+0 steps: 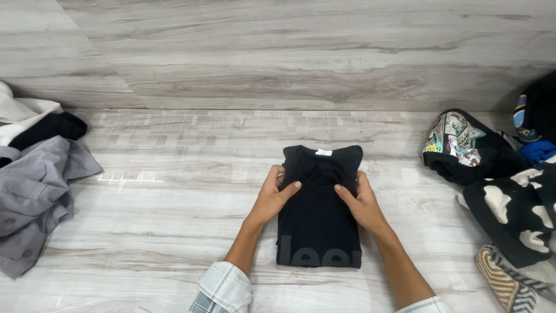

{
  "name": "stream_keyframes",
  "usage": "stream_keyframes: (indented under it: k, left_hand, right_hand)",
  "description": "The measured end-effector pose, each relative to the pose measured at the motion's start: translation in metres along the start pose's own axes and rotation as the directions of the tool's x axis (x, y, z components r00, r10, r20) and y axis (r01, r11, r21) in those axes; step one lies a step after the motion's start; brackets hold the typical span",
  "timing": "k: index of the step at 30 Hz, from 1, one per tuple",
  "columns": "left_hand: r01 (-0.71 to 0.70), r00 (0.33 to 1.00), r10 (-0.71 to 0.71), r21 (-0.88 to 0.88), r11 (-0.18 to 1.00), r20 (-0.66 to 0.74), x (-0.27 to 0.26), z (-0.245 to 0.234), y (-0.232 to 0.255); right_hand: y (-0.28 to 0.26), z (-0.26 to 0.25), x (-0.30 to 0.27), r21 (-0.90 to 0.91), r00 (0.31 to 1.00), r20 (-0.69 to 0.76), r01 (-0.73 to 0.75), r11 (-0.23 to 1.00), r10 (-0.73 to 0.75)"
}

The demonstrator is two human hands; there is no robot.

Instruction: The person folds a light pink t-shirt, a pair of blue jeans, and a black long-sleeved shirt on a light wood-grain countertop. Each item is smoothed, folded into a compact rectangle, and placed into a wooden drawer.

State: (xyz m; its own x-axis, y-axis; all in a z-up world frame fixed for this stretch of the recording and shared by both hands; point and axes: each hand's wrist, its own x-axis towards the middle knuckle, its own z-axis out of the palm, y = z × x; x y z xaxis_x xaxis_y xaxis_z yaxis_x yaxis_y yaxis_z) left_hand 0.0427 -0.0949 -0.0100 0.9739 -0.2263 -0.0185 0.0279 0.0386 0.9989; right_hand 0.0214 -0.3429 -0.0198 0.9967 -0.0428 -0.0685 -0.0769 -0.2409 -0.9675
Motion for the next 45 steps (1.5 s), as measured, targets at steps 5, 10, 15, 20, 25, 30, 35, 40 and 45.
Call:
stream_keyframes:
  k: [5, 10, 15, 20, 25, 30, 35, 40, 45]
  left_hand:
    - [-0.217, 0.974, 0.228, -0.265, 0.939, 0.01, -0.003, -0.001, 0.044]
    - [-0.622, 0.773, 0.628, -0.09, 0.778, 0.087, -0.021, -0.014, 0.067]
    - [-0.399, 0.901, 0.351, 0.165, 0.902, 0.257, -0.062, -0.018, 0.048]
    - [-0.268, 0.876, 0.068, 0.365, 0.892, 0.477, -0.083, -0.03, 0.029]
    - [-0.201, 0.923, 0.055, 0.353, 0.914, 0.381, -0.078, -0.029, 0.026]
    - [-0.055, 0.998, 0.052, 0.31, 0.949, 0.021, -0.048, -0.013, 0.025]
    - [0.028, 0.968, 0.07, 0.382, 0.924, -0.239, -0.011, 0.0, 0.029]
    - [0.153, 0.941, 0.098, 0.667, 0.729, -0.324, 0.005, 0.004, 0.026]
    - [-0.021, 0.884, 0.393, 0.818, 0.575, -0.254, 0.0, 0.005, 0.029]
  right_hand:
    - [-0.025, -0.013, 0.001, 0.273, 0.929, -0.098, 0.371, 0.888, -0.358]
    - [-0.039, -0.026, -0.015, 0.522, 0.72, -0.05, 0.61, 0.596, -0.693]
    - [-0.017, -0.019, -0.048, 0.063, 0.739, 0.176, 0.651, 0.756, -0.651]
    - [0.015, -0.022, -0.068, -0.027, 0.679, 0.392, 0.683, 0.73, -0.621]
    - [0.005, -0.017, -0.061, -0.079, 0.82, 0.336, 0.516, 0.853, -0.464]
    - [-0.027, -0.003, -0.048, -0.153, 0.995, -0.027, 0.091, 0.984, -0.097]
    - [-0.054, 0.009, -0.018, -0.145, 0.979, -0.204, -0.05, 0.988, 0.019]
    - [-0.06, 0.015, -0.003, -0.328, 0.956, -0.244, -0.236, 0.915, 0.16]
    - [-0.063, 0.016, -0.003, -0.571, 0.87, -0.273, 0.197, 0.797, -0.411]
